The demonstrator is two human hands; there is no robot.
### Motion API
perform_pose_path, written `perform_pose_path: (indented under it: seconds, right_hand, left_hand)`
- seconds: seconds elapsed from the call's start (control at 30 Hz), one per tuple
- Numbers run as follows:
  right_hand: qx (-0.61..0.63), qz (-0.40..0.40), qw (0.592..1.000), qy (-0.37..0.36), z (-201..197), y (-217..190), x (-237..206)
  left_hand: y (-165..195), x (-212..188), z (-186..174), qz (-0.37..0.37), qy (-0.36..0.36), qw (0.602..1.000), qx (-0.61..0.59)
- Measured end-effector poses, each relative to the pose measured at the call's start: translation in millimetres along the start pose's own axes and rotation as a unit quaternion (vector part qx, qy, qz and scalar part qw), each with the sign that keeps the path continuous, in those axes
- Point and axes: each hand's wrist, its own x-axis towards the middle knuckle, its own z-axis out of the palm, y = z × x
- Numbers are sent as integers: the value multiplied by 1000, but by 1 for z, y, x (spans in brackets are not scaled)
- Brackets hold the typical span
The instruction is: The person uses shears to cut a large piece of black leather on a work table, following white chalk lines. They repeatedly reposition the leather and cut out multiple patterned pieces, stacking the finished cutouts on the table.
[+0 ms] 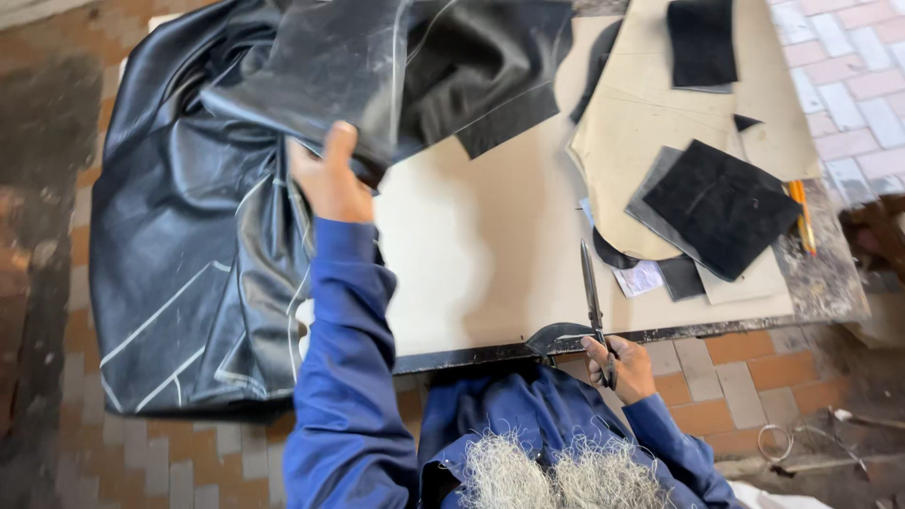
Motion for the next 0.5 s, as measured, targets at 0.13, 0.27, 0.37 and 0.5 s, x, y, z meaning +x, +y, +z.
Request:
perform_pose_path:
  seconds: [0.13, 0.27, 0.37, 0.5]
  right_hand:
    - [-33, 19, 997, -62, 1, -6, 19]
    - [-133, 26, 987, -88, 5, -2, 30]
    - [-119, 51, 986, -100, 12, 2, 29]
    - [-105, 62, 987, -103, 24, 3, 20]
  left_hand:
    - [-86, -84, -45, -26, 204, 977, 61]
    - [-143, -207, -94, -277, 331, 901, -48]
    - [-137, -270, -122, -391, 23, 907, 154]
    - [-104, -253, -139, -42, -163, 768, 618]
